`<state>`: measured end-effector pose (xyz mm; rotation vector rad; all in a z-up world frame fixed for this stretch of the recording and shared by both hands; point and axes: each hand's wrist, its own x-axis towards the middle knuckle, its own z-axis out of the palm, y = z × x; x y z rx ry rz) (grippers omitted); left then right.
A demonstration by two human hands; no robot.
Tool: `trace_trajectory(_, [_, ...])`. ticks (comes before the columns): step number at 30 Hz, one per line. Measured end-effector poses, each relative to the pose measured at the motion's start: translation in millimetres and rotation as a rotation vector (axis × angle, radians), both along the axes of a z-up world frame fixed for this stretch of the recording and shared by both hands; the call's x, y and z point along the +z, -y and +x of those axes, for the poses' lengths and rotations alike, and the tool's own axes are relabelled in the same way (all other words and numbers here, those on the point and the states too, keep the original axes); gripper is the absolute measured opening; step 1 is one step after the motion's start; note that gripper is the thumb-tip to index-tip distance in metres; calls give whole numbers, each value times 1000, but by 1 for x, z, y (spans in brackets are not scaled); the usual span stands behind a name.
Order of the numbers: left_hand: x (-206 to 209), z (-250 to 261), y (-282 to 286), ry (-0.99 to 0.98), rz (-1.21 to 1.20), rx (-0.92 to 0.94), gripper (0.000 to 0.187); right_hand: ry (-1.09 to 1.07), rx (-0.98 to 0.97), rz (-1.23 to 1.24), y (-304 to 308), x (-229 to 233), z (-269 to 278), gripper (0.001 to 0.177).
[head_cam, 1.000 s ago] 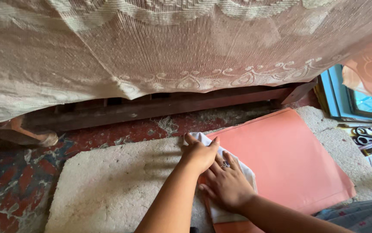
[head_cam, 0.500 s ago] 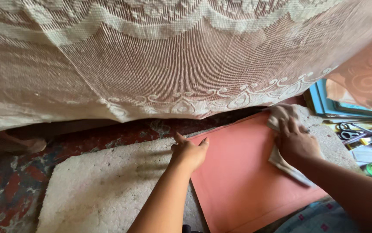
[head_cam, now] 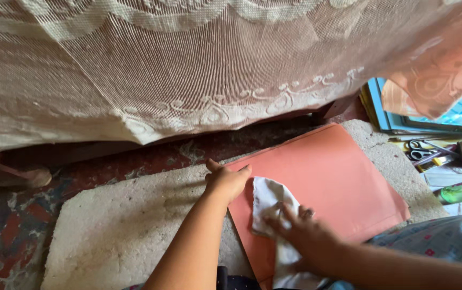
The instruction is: The person sits on the floor and wipes the covers of several files with a white cloth. They clean a green file, a pink file, and a blue patterned file one by one, then place each cleaned file on a nearby bed.
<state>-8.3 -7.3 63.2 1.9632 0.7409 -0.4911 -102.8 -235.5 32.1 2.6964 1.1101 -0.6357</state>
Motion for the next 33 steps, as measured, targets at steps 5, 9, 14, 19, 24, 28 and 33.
trace_trajectory(5, [13,-3,0,-73,-7,-13,127,-53,-87,-236,121,-25,82,124])
trace_trajectory(9, [13,-1,0,-40,52,-33,127,-15,-355,-356,179,-12,104,110])
trace_trajectory(14, [23,-6,-1,-22,-44,61,118,66,-271,-325,118,-6,80,50])
trace_trajectory(19, [18,-5,-10,-56,-112,240,101,-32,37,-89,22,23,43,24])
trace_trajectory(24, [3,-8,-15,-121,-187,174,66,-306,-276,441,14,55,70,55])
trace_trajectory(28, [7,-11,-9,-20,-238,40,44,-94,-735,87,61,47,124,50])
trace_trajectory(33, [10,-16,-4,3,-287,0,32,268,-788,-46,122,26,162,31])
